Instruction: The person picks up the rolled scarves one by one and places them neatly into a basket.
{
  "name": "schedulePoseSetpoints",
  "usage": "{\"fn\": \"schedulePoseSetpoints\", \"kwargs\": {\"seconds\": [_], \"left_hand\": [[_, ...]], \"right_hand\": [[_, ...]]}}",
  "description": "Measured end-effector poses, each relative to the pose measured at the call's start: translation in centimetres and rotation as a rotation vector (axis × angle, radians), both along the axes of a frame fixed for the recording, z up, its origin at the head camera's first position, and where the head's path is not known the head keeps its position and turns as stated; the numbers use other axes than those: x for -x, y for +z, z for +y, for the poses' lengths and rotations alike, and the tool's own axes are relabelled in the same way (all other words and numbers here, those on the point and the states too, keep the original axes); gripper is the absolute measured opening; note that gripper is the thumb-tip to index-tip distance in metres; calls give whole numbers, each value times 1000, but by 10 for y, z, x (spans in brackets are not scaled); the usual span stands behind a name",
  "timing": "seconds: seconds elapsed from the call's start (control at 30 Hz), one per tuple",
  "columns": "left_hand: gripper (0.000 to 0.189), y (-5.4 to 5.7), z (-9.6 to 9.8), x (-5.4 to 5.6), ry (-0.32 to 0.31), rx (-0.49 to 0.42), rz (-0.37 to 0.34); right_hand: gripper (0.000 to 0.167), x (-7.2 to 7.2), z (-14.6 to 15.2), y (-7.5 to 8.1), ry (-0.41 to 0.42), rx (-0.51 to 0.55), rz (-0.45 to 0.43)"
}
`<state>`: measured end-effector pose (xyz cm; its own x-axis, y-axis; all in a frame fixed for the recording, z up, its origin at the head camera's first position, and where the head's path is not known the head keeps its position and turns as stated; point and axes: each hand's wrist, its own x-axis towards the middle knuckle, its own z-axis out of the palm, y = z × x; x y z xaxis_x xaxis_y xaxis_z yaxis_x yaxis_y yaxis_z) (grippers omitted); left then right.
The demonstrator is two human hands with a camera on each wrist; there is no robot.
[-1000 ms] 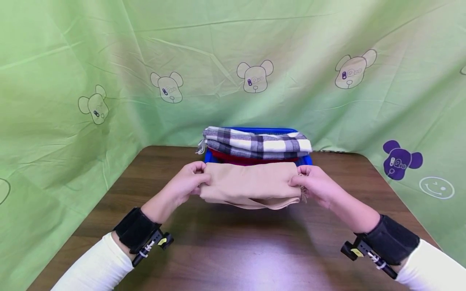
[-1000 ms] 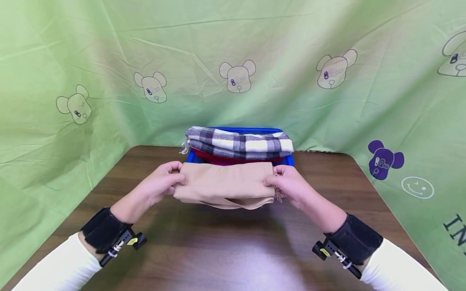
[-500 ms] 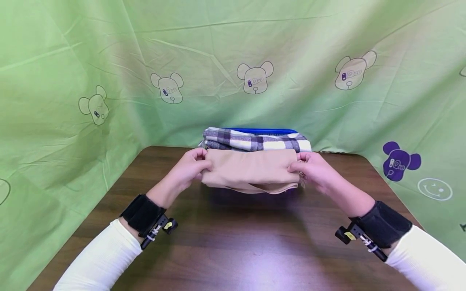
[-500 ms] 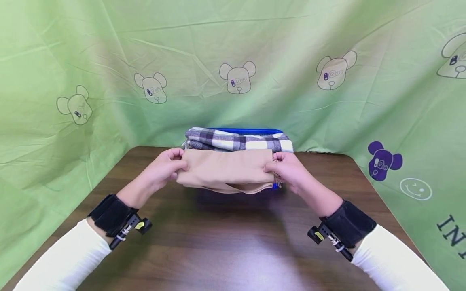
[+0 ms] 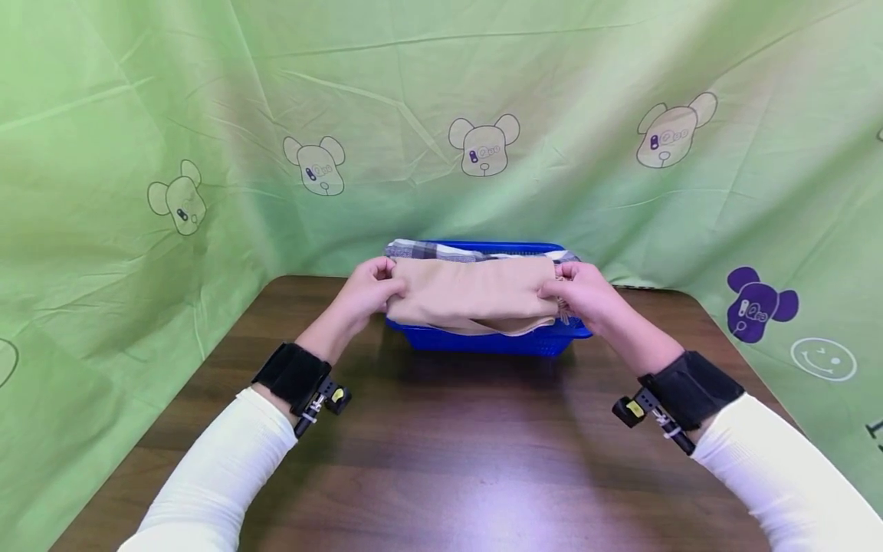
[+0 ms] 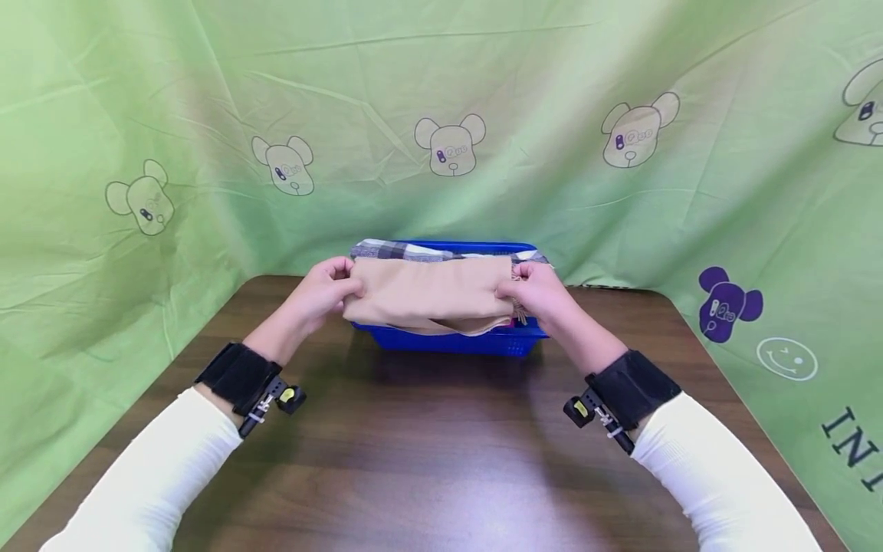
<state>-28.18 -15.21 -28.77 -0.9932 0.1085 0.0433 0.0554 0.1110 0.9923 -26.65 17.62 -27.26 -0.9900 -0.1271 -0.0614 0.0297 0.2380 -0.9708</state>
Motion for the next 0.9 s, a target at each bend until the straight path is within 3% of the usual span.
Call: {"fn": "schedulePoseSetpoints", "kwargs": {"seconds": [0.23,0.4,0.7,0.9], "left_hand": [[18,-3,4,16,14,40,73],[19,-10,8,25,55,142,172],[20,-24,15,31,127,299,292],[20,-33,14,32,148,372,309]], "right_hand": [[23,15,2,-4,-17,-8,36],[22,25,5,-9,-39,-55,91],[23,34,6,-19,-76,-137,205],[23,41,6,-27,-91,-213,229]]}}
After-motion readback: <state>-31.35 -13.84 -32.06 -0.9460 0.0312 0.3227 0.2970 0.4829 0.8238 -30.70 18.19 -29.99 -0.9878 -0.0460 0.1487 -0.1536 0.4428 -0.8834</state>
